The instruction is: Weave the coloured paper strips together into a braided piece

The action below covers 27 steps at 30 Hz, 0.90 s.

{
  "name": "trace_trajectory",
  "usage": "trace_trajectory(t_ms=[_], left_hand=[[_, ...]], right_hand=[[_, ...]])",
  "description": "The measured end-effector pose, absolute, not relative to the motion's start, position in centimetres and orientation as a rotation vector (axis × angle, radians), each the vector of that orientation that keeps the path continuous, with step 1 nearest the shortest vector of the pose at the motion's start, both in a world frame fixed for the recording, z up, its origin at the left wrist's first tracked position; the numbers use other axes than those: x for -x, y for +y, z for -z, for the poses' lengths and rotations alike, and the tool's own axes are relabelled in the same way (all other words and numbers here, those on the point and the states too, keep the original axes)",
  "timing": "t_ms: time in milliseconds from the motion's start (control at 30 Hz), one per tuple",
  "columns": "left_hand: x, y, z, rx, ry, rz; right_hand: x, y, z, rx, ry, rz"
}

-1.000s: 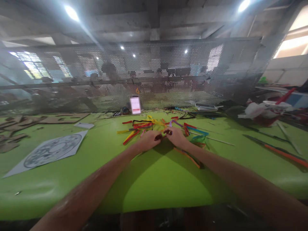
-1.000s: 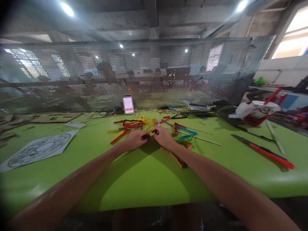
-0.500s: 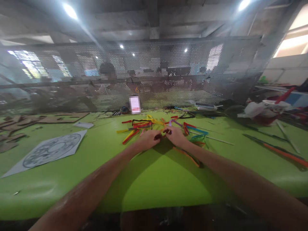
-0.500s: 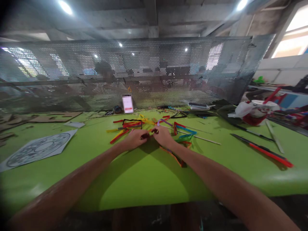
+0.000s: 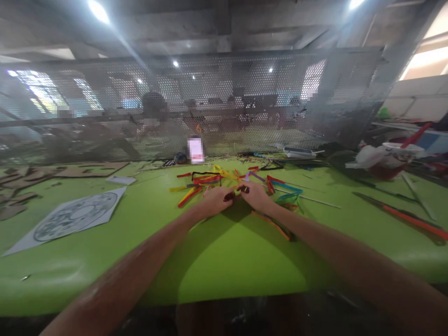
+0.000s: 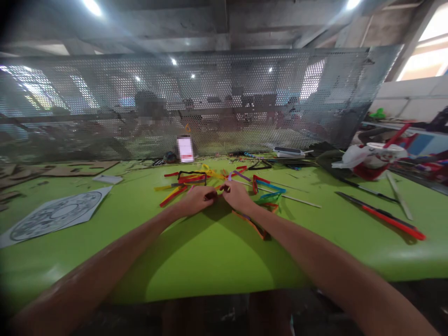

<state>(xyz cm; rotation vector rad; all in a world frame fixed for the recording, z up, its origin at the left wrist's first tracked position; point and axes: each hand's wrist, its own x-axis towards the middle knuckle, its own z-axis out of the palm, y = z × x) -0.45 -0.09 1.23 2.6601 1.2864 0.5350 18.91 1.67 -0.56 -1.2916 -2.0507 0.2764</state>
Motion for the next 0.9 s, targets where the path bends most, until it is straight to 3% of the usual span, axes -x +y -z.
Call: trace_trajectory(t_ms=[900], left_hand=[[0.5,-0.08,-1.14,-2.635,1.323,-0.533]], right_hand=[[-18.97,2.11,0.82,1.248,-2.073,-0.246]])
